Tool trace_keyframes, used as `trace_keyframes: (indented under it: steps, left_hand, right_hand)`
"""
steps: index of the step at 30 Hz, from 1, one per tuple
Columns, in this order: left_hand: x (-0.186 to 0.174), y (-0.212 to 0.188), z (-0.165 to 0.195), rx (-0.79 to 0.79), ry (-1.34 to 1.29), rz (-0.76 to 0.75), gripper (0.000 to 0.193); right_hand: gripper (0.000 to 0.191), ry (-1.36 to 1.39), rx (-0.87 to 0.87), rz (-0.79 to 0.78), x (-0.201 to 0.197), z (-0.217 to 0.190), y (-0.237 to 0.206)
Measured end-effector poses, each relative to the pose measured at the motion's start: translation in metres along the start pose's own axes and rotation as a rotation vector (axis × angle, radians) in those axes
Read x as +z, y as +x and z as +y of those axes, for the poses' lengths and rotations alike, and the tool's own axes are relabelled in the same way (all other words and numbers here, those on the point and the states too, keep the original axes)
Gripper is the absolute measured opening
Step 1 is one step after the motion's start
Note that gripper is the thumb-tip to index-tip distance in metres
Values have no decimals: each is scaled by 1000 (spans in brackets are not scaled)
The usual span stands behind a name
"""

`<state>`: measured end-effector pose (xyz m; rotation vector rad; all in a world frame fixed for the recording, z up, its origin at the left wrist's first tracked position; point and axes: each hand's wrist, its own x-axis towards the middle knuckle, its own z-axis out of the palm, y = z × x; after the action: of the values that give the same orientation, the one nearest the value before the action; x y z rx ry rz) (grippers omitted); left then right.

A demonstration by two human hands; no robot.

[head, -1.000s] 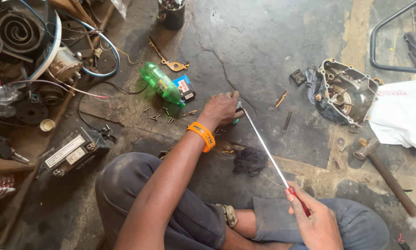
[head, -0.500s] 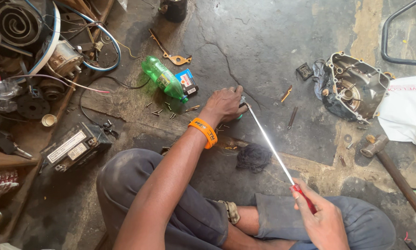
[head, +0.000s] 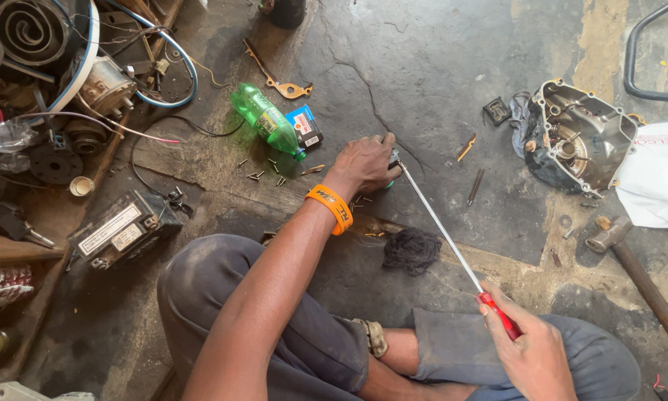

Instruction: The person sits on the floor of a repair workshop and uses a red-handled screwdriver to unscrew and tighten screws on a small engine component, holding the part steady with the other hand and picking loose screws from the floor.

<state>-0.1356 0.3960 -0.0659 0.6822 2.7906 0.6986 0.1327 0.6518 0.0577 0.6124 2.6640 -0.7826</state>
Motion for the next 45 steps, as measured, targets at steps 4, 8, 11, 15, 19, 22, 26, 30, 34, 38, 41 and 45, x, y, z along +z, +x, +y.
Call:
trace_keyframes:
  steps: [4,8,11,15,19,22,26,30,34,38,41,45]
  left_hand:
    - [4,3,1,-18,36,-18,54]
    - [10,5,2,-10,56,-8,53]
    - [11,6,1,1,70,-4,53]
    - [11,6,1,6,55,34,57]
    - [13,6,0,6,53,56,64]
    - [15,8,0,-5,73,25,64]
    - [15,8,1,-11,92,15,67]
    - [15,7,3,-22,91,28,66]
    - [15,6,4,-11,103,49,69]
    - [17,6,3,-8,97,74,74]
    - [17,5,2,-3,86,78,75]
    - [17,6,1,-7,93,76,71]
  right_hand:
    - [43,-344,-197,74,-8,2,-1]
    - [41,-320,-241,47,-23,5,7]
    - [44,-154,-114,-74,-31,7,21]
    - [47,-112,65,-189,-30,8,24]
    - [43,44,45,-142,-21,4,13]
    - [42,143,85,-152,-13,-2,4]
    - [39,378,196,-231,-4,-7,-3]
    - [41,476,234,-235,7,-8,-7]
    - [41,524,236,-232,19,-3,-10]
    - [41,526,201,-219,28,2,-12]
    - [41,515,218,-214,30,5,-11]
    - [41,583,257,-242,26,8,-5]
